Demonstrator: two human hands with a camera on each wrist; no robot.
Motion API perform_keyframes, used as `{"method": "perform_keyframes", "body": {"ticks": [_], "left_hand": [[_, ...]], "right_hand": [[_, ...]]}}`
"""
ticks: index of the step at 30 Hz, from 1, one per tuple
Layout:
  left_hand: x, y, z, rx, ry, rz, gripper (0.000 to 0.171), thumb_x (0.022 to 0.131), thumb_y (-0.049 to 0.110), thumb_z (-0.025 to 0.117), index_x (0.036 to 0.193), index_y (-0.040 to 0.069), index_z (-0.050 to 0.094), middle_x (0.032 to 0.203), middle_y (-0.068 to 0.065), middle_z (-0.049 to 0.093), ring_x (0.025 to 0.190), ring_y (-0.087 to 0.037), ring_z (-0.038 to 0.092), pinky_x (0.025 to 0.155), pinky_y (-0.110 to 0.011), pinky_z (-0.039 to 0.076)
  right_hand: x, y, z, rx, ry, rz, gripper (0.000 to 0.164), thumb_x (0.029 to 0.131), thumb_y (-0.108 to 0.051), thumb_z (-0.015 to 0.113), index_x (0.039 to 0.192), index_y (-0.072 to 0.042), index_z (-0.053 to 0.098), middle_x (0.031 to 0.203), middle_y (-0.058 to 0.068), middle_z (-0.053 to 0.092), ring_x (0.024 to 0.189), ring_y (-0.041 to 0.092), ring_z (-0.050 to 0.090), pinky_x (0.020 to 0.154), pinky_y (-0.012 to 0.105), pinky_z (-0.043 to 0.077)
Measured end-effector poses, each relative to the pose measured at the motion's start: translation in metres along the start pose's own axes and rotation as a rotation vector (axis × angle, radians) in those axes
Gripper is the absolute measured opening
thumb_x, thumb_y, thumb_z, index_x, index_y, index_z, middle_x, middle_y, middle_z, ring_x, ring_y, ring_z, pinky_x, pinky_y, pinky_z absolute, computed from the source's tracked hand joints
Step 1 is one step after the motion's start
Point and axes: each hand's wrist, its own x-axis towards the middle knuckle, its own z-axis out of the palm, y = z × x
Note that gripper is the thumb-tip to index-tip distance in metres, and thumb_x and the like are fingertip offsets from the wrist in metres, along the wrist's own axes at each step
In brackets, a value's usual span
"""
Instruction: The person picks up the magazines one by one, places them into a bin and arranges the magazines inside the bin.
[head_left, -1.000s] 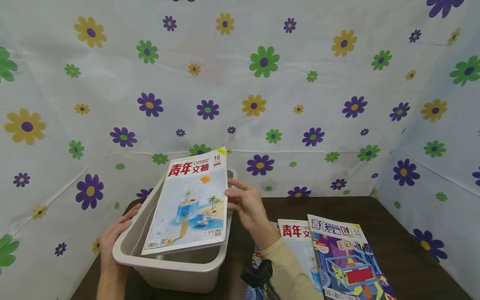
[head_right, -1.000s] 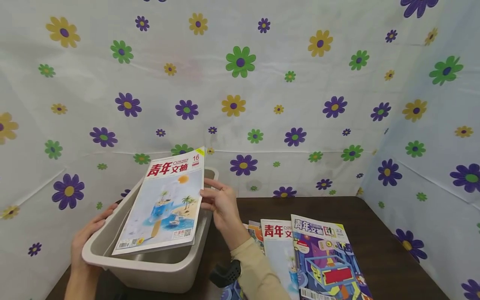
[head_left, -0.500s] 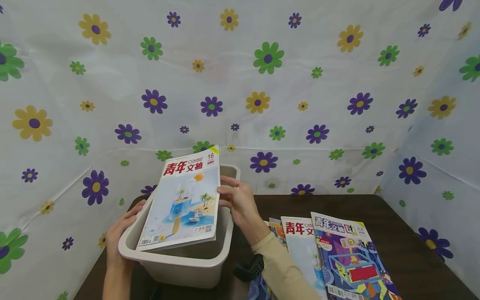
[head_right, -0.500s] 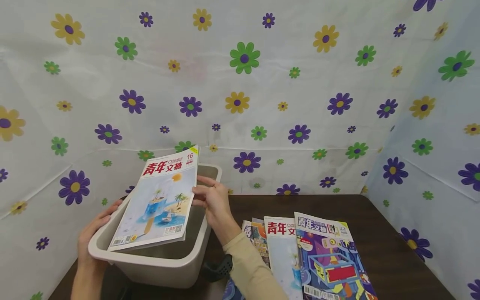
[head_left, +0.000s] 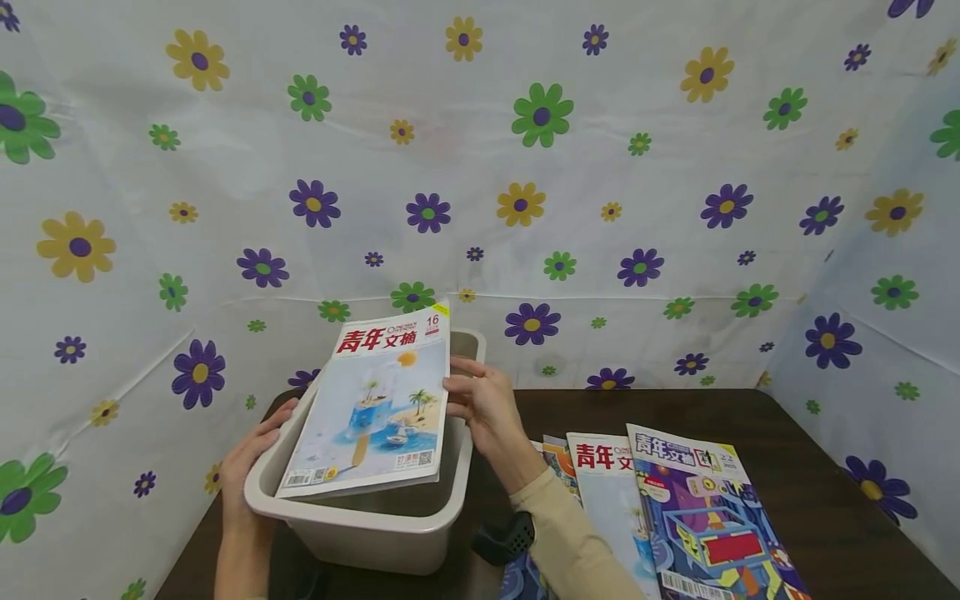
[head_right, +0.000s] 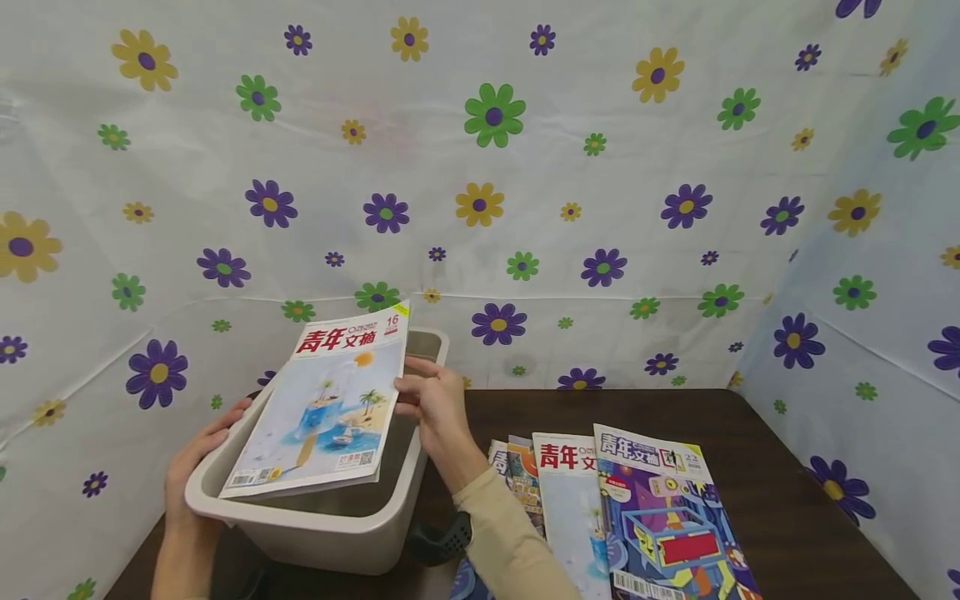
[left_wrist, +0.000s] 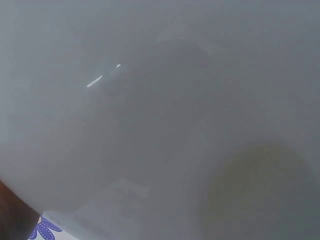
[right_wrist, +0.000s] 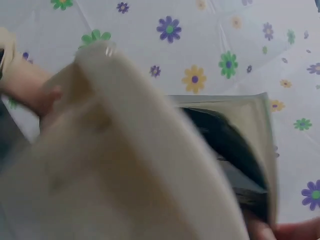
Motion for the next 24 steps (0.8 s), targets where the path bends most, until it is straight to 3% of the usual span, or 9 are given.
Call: {"method": "perform_keyframes", "body": {"ticks": [6,10,17,24], "left_hand": [[0.001,0.001,0.0,-0.052,-0.067,-0.002,0.043,0.11,0.004,0.032,0.128,0.0,0.072,0.131,-0.007,0.071,0.126,-0.02,0.065,0.102,-0.032,0.05],[0.001,0.002,0.0,-0.056,-0.069,-0.006,0.043,0.11,0.004,0.033,0.128,0.0,0.072,0.131,-0.007,0.071,0.124,-0.021,0.066,0.1,-0.033,0.052],[0.001,0.002,0.001,-0.049,-0.071,-0.001,0.044,0.11,0.003,0.031,0.128,-0.001,0.071,0.131,-0.007,0.071,0.124,-0.022,0.066,0.101,-0.034,0.052],[0.001,0.001,0.0,-0.06,-0.097,-0.012,0.047,0.11,0.004,0.028,0.129,-0.001,0.071,0.132,-0.006,0.071,0.126,-0.021,0.065,0.102,-0.033,0.051]], "right_hand": [[-0.011,-0.002,-0.001,-0.509,-0.119,-0.198,0.037,0.102,-0.003,0.056,0.134,0.015,0.058,0.125,0.03,0.067,0.111,0.037,0.069,0.079,0.037,0.062],[-0.017,-0.005,0.002,-0.704,-0.104,-0.282,0.036,0.103,-0.012,0.06,0.13,0.01,0.065,0.124,0.026,0.069,0.105,0.036,0.071,0.083,0.042,0.061],[-0.016,-0.006,-0.001,-0.676,-0.149,-0.265,0.035,0.104,-0.013,0.06,0.129,0.011,0.064,0.123,0.025,0.069,0.11,0.037,0.071,0.087,0.04,0.06],[-0.014,-0.006,-0.002,-0.651,-0.17,-0.248,0.037,0.104,-0.014,0.06,0.131,0.01,0.063,0.117,0.023,0.072,0.102,0.037,0.074,0.084,0.042,0.061]]}}
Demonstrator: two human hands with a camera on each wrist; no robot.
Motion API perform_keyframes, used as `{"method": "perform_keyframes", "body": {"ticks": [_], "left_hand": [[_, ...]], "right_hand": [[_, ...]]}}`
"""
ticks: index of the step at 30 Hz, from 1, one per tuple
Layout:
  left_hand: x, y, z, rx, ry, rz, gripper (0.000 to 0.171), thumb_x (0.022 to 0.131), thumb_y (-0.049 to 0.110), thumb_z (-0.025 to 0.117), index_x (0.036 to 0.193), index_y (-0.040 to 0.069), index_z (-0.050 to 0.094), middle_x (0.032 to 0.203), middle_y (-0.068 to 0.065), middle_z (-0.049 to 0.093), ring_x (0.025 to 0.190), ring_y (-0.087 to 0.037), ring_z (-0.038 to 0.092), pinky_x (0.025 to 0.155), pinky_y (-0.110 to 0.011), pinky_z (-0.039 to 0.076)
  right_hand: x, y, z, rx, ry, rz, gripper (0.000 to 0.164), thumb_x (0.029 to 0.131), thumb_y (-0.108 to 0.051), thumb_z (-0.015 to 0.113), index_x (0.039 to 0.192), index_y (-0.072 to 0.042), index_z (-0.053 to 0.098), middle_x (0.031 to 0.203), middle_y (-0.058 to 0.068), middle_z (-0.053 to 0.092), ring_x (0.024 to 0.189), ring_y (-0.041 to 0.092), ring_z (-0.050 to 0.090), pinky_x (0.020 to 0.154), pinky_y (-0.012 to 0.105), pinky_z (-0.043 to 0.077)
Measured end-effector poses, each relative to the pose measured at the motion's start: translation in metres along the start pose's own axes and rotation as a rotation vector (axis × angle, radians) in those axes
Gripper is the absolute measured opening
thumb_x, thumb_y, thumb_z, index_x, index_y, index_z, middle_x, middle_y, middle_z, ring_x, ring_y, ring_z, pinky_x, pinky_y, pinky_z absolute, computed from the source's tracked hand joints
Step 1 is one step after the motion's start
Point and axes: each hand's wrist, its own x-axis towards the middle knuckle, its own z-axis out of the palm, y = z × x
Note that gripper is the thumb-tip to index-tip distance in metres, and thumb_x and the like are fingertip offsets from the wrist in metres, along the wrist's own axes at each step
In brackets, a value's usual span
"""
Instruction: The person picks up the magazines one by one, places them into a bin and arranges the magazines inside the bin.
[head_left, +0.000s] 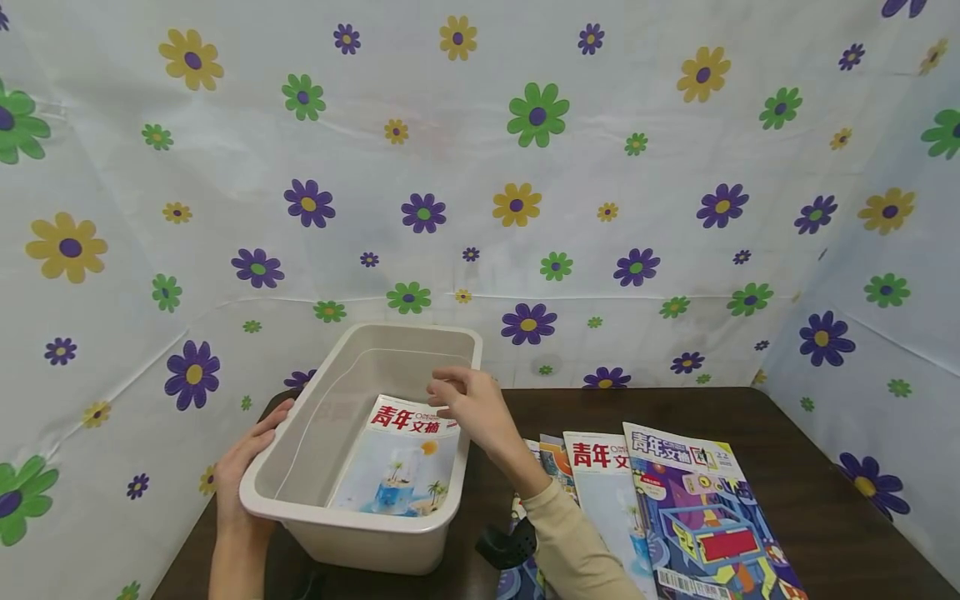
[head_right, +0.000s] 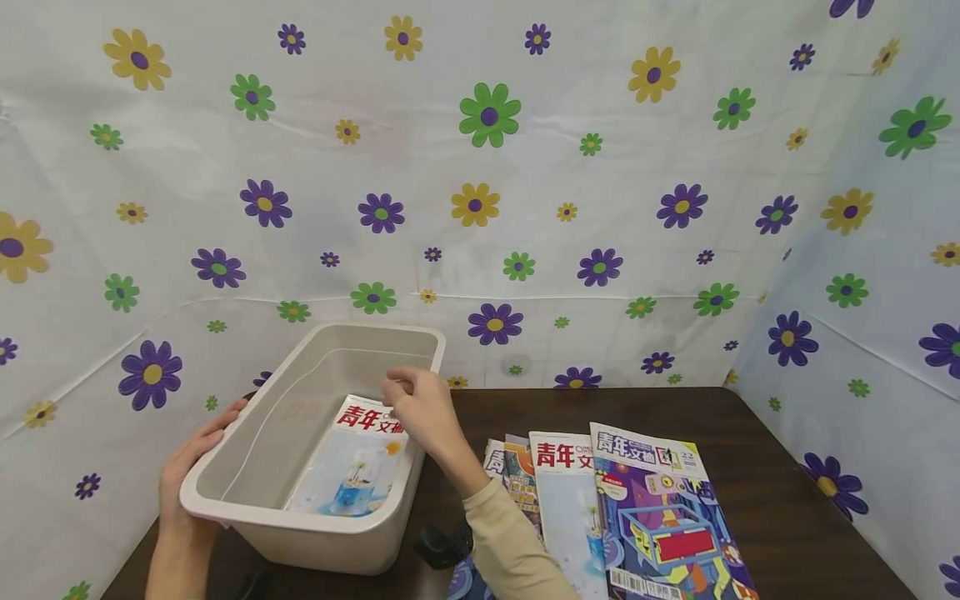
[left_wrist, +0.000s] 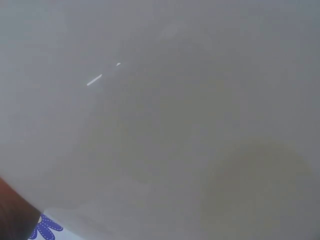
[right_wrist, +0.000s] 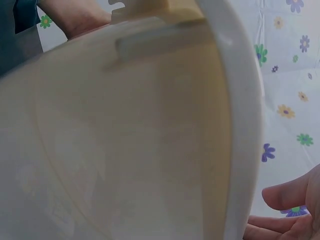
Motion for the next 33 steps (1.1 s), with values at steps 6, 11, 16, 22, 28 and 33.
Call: {"method": "perform_keyframes", "body": {"ticks": [6,11,16,22,28,33], "left_hand": [[-0.0005,-0.0002,-0.0006,0.002,0.001,0.001,0.047,0.11,0.005,0.028,0.128,0.0,0.071,0.133,-0.006,0.07,0.125,-0.021,0.065,0.102,-0.034,0.051],[-0.001,0.0,-0.0011,0.022,0.014,0.002,0.046,0.11,0.005,0.029,0.129,0.001,0.072,0.133,-0.006,0.07,0.124,-0.021,0.066,0.101,-0.034,0.052],[-0.0012,-0.0003,-0.0015,0.039,0.031,0.006,0.045,0.111,0.006,0.031,0.128,0.002,0.072,0.131,-0.005,0.071,0.123,-0.021,0.066,0.099,-0.035,0.053],[-0.0008,-0.0009,-0.0022,0.02,0.016,0.008,0.045,0.111,0.006,0.031,0.128,0.0,0.072,0.133,-0.007,0.07,0.123,-0.022,0.066,0.099,-0.035,0.052],[-0.0007,-0.0012,-0.0021,0.005,0.004,0.008,0.045,0.11,0.005,0.03,0.128,0.0,0.072,0.132,-0.007,0.07,0.123,-0.022,0.066,0.1,-0.035,0.052],[-0.0006,-0.0014,-0.0016,-0.003,0.002,0.01,0.045,0.11,0.005,0.03,0.128,0.0,0.072,0.131,-0.007,0.071,0.123,-0.023,0.067,0.099,-0.036,0.052]], "right_hand": [[-0.0006,0.0013,-0.0003,0.005,-0.006,0.002,0.037,0.104,-0.014,0.06,0.133,0.008,0.062,0.116,0.022,0.073,0.099,0.034,0.075,0.084,0.042,0.061],[-0.0012,0.0018,-0.0002,0.023,-0.003,0.003,0.037,0.104,-0.015,0.059,0.134,0.007,0.061,0.114,0.022,0.074,0.099,0.034,0.075,0.083,0.04,0.061],[-0.0022,0.002,-0.0003,0.049,0.004,-0.001,0.036,0.105,-0.015,0.058,0.134,0.007,0.06,0.112,0.023,0.074,0.098,0.035,0.075,0.082,0.04,0.061],[-0.0023,0.0036,0.0002,0.069,0.009,-0.001,0.035,0.105,-0.015,0.058,0.133,0.007,0.06,0.108,0.02,0.075,0.096,0.036,0.075,0.081,0.04,0.062],[-0.0031,0.0032,0.0008,0.091,0.008,-0.003,0.034,0.105,-0.014,0.057,0.131,0.007,0.06,0.106,0.022,0.075,0.094,0.038,0.075,0.081,0.039,0.061],[-0.0042,0.0038,0.0007,0.102,0.005,-0.013,0.031,0.105,-0.013,0.057,0.129,0.008,0.061,0.104,0.023,0.075,0.09,0.036,0.075,0.082,0.04,0.061]]}}
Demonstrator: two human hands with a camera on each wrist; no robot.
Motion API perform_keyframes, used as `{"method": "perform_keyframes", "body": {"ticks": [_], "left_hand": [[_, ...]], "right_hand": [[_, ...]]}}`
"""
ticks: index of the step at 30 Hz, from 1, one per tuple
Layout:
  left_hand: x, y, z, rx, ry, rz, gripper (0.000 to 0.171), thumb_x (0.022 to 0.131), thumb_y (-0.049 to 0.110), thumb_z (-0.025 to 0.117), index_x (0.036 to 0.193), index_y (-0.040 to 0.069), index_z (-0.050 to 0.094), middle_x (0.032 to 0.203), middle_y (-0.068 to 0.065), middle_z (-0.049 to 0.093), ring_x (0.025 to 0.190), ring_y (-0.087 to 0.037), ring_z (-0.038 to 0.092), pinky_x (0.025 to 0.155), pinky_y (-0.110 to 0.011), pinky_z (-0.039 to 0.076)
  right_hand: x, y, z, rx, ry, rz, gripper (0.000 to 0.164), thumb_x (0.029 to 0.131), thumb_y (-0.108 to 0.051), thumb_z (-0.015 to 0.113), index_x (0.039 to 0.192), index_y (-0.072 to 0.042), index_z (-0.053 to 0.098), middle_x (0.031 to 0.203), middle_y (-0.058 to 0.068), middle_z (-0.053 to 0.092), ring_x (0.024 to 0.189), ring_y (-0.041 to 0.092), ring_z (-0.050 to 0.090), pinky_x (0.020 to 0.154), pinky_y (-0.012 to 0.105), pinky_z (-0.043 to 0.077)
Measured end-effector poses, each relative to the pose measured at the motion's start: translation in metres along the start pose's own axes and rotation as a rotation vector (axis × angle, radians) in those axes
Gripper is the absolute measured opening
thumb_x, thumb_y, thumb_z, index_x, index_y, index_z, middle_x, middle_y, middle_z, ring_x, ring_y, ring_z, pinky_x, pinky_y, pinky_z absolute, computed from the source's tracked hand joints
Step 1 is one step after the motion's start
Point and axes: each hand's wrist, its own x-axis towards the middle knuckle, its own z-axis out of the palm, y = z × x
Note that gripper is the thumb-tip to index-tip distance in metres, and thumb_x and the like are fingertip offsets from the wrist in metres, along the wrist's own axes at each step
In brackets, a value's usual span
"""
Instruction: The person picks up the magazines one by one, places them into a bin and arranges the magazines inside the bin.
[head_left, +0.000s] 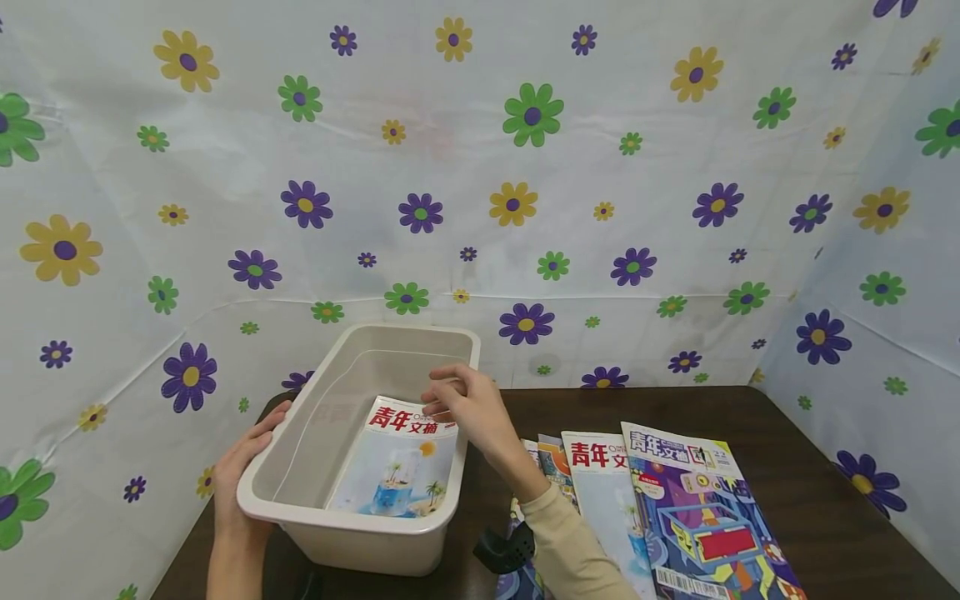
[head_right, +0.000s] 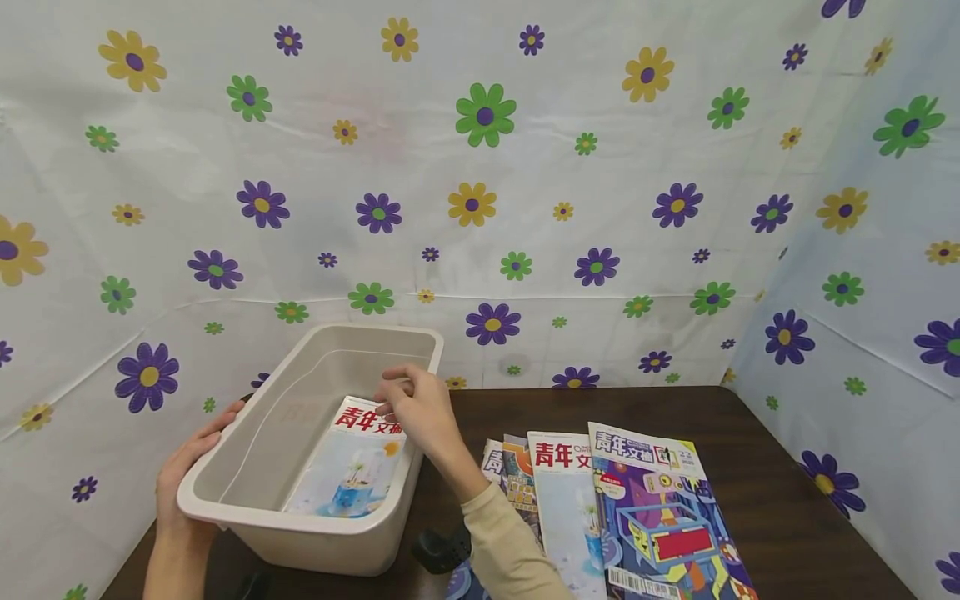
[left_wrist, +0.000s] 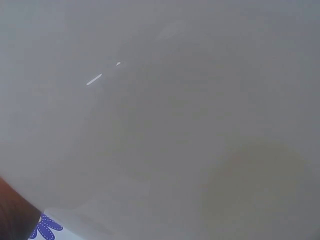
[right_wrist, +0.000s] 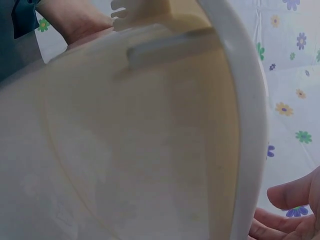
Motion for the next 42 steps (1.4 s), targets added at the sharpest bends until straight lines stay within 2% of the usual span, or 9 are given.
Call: {"method": "perform_keyframes", "body": {"ticks": [4,11,16,26,33,42], "left_hand": [[0.0,0.0,0.0,0.005,0.001,-0.001,0.045,0.111,0.005,0.03,0.127,0.0,0.072,0.131,-0.006,0.071,0.123,-0.022,0.067,0.099,-0.035,0.053],[-0.001,0.0,0.0,-0.001,-0.002,-0.006,0.046,0.111,0.005,0.03,0.127,0.001,0.072,0.131,-0.006,0.071,0.123,-0.022,0.066,0.1,-0.034,0.052],[-0.001,0.0,-0.001,-0.007,-0.01,0.001,0.046,0.11,0.004,0.029,0.128,0.0,0.072,0.132,-0.007,0.07,0.124,-0.023,0.066,0.101,-0.035,0.052],[-0.001,0.001,0.001,0.012,0.028,-0.006,0.045,0.111,0.006,0.031,0.128,0.002,0.073,0.131,-0.004,0.071,0.123,-0.022,0.066,0.101,-0.035,0.05],[-0.001,0.002,0.001,0.007,0.025,-0.011,0.044,0.111,0.007,0.032,0.128,0.003,0.072,0.131,-0.004,0.071,0.124,-0.021,0.066,0.1,-0.035,0.051],[-0.001,0.002,0.0,0.022,0.027,-0.012,0.044,0.111,0.007,0.033,0.128,0.003,0.073,0.13,-0.003,0.072,0.123,-0.02,0.066,0.099,-0.035,0.052]], "right_hand": [[-0.002,0.002,-0.002,0.021,0.006,0.002,0.029,0.106,-0.011,0.056,0.126,0.008,0.063,0.102,0.024,0.075,0.09,0.038,0.075,0.081,0.039,0.062],[-0.007,0.007,-0.011,0.045,0.02,0.015,0.027,0.107,-0.012,0.057,0.123,0.007,0.065,0.099,0.02,0.075,0.086,0.031,0.076,0.078,0.035,0.062],[-0.01,0.01,-0.015,0.063,0.035,0.034,0.027,0.107,-0.012,0.056,0.123,0.009,0.064,0.098,0.019,0.075,0.086,0.032,0.077,0.076,0.031,0.061],[-0.014,0.014,-0.023,0.114,0.055,0.05,0.029,0.107,-0.014,0.057,0.124,0.009,0.063,0.1,0.019,0.075,0.088,0.03,0.077,0.08,0.034,0.061],[-0.017,0.016,-0.028,0.148,0.064,0.053,0.028,0.107,-0.012,0.056,0.122,0.01,0.064,0.101,0.021,0.075,0.088,0.03,0.077,0.082,0.039,0.061],[-0.023,0.023,-0.046,0.145,0.065,0.091,0.031,0.108,-0.015,0.055,0.122,0.011,0.062,0.101,0.022,0.074,0.082,0.025,0.076,0.081,0.041,0.062]]}}
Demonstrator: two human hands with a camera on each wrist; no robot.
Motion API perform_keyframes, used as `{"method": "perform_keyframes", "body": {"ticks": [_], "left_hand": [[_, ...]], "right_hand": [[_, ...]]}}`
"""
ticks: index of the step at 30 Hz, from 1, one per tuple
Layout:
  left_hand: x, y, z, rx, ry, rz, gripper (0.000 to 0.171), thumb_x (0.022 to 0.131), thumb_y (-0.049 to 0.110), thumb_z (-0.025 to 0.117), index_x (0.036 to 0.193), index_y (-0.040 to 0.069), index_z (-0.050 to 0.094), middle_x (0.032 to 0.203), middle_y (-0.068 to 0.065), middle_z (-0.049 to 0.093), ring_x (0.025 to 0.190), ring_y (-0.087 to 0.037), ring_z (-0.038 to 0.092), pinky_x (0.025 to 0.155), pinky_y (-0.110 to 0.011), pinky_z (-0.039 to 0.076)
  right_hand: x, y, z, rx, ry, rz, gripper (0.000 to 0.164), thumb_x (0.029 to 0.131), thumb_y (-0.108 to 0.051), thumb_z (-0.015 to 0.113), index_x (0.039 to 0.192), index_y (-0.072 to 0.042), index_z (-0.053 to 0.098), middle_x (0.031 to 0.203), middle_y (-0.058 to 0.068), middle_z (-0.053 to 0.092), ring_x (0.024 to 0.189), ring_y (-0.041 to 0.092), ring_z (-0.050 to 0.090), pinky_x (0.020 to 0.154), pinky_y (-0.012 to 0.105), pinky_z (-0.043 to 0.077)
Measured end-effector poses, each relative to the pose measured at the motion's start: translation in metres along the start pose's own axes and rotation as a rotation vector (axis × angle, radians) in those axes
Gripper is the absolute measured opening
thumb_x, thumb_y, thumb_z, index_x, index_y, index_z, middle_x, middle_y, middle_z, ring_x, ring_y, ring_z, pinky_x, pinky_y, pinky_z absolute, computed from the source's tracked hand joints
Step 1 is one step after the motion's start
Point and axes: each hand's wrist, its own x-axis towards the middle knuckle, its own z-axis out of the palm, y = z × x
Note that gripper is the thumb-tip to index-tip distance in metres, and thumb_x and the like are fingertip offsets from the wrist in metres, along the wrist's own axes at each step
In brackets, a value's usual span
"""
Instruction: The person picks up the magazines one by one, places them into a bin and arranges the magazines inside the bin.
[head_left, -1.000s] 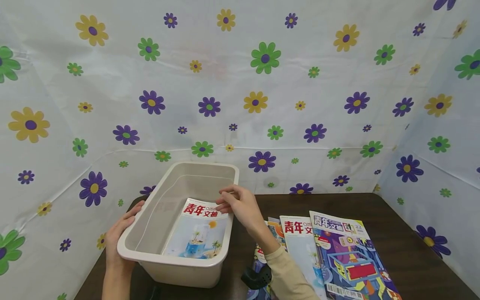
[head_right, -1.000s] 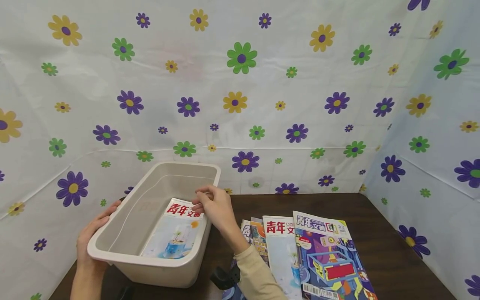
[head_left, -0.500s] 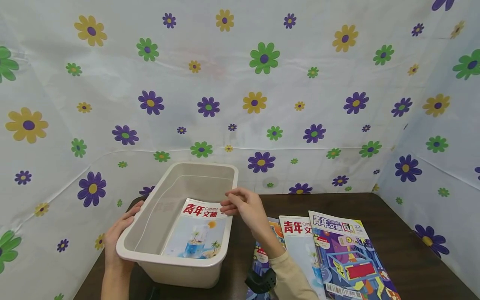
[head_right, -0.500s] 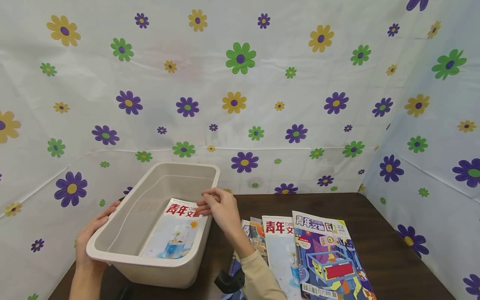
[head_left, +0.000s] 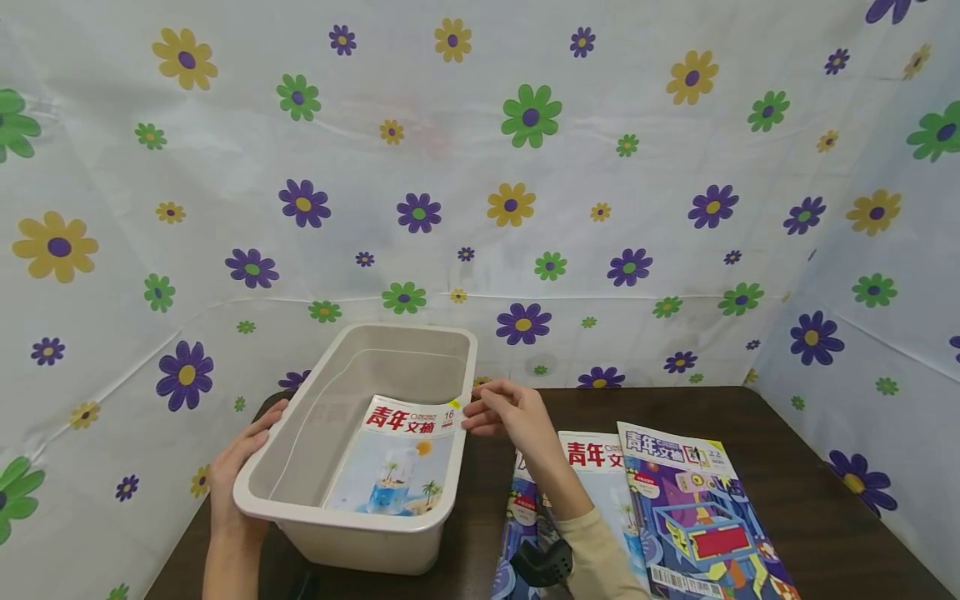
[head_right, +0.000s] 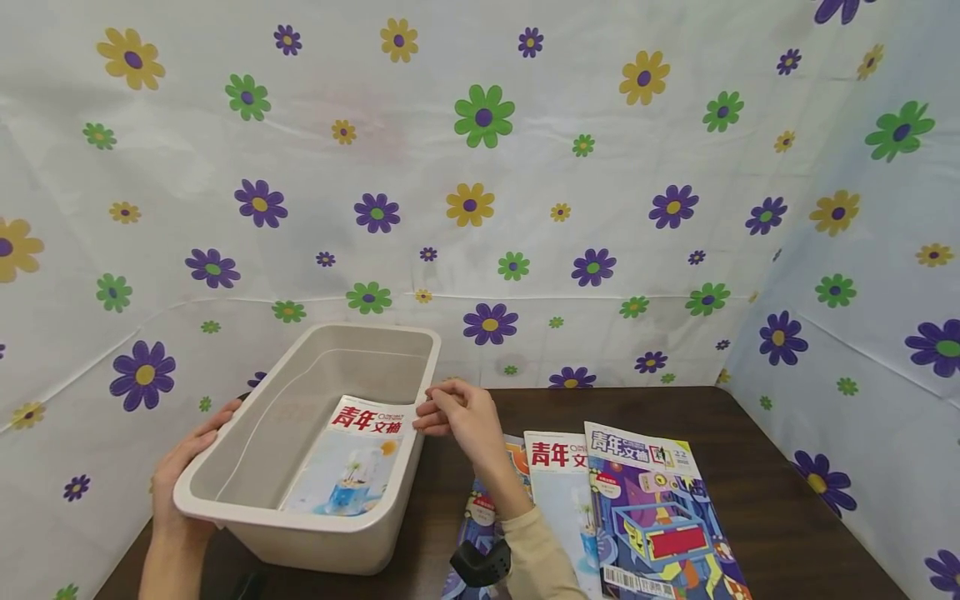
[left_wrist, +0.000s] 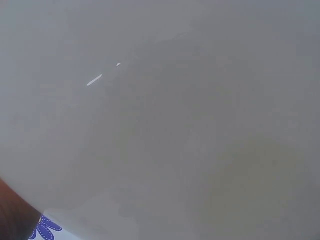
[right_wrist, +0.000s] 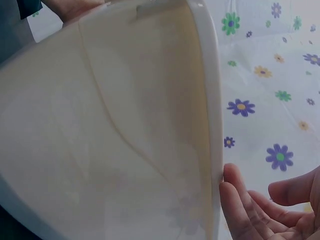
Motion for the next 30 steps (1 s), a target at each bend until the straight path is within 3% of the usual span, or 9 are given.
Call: {"method": "perform_keyframes", "body": {"ticks": [10,23,30], "left_hand": [[0.0,-0.001,0.0,-0.081,-0.021,-0.011,0.044,0.111,0.005,0.031,0.128,0.0,0.072,0.13,-0.007,0.071,0.125,-0.023,0.065,0.102,-0.036,0.05],[0.001,-0.002,0.0,-0.113,-0.066,0.005,0.047,0.11,0.002,0.027,0.129,-0.004,0.069,0.131,-0.011,0.07,0.124,-0.025,0.066,0.103,-0.035,0.05],[0.001,-0.001,0.002,-0.046,-0.031,0.001,0.047,0.111,0.004,0.028,0.128,0.0,0.072,0.13,-0.007,0.071,0.125,-0.022,0.066,0.102,-0.033,0.05]], "right_hand": [[-0.005,0.015,-0.015,-0.074,-0.042,0.023,0.031,0.108,-0.015,0.054,0.121,0.012,0.062,0.099,0.023,0.074,0.083,0.033,0.077,0.075,0.037,0.062],[-0.013,0.027,-0.064,-0.119,-0.027,0.019,0.035,0.11,-0.019,0.052,0.117,0.013,0.062,0.101,0.026,0.074,0.087,0.037,0.076,0.076,0.039,0.062],[-0.013,0.025,-0.078,-0.123,0.002,0.032,0.038,0.11,-0.019,0.051,0.122,0.016,0.059,0.102,0.025,0.074,0.088,0.035,0.077,0.075,0.036,0.062]]}}
